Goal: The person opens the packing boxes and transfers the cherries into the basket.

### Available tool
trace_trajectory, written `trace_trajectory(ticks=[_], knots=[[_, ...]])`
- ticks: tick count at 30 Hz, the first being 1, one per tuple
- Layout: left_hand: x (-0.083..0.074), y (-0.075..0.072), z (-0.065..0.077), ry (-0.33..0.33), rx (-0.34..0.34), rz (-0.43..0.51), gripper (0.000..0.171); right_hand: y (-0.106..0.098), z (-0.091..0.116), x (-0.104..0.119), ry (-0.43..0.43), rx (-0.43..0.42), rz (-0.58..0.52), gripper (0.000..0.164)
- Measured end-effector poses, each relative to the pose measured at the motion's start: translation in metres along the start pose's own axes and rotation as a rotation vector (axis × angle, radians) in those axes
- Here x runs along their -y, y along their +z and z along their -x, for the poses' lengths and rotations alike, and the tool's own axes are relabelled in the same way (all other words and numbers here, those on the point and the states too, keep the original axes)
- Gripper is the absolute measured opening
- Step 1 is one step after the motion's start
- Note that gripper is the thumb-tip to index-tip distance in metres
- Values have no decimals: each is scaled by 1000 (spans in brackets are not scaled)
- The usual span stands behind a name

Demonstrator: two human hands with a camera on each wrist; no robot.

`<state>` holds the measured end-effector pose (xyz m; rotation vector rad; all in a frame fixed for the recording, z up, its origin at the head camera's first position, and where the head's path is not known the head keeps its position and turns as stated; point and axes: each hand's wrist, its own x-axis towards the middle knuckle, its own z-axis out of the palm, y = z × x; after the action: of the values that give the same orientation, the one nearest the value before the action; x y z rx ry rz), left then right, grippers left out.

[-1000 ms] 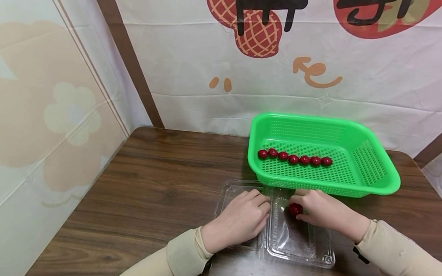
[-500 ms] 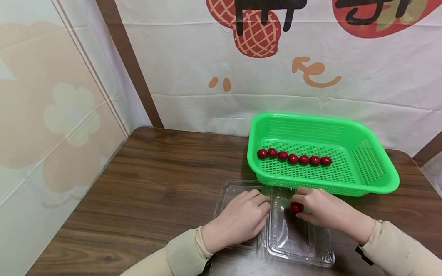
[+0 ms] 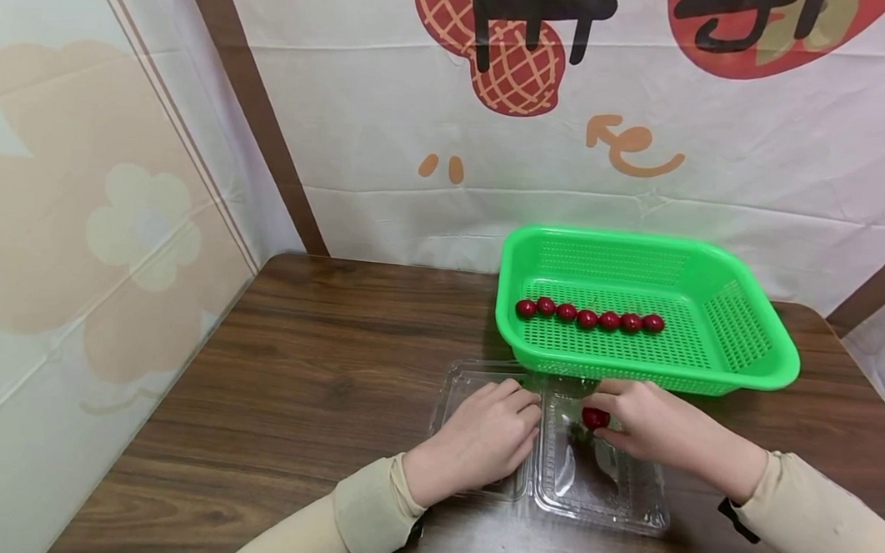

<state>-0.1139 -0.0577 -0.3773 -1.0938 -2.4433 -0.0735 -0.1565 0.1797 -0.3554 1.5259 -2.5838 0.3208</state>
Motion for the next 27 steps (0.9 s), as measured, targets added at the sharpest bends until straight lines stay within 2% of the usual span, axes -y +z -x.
trace_trajectory(ticks=[18,27], knots=[[0,0,-1,-2,7,6,18,-15,4,10,-103,-151,58,29],[0,0,-1,0,4,-2,17,-24,6,15,-114,-175,82,33]])
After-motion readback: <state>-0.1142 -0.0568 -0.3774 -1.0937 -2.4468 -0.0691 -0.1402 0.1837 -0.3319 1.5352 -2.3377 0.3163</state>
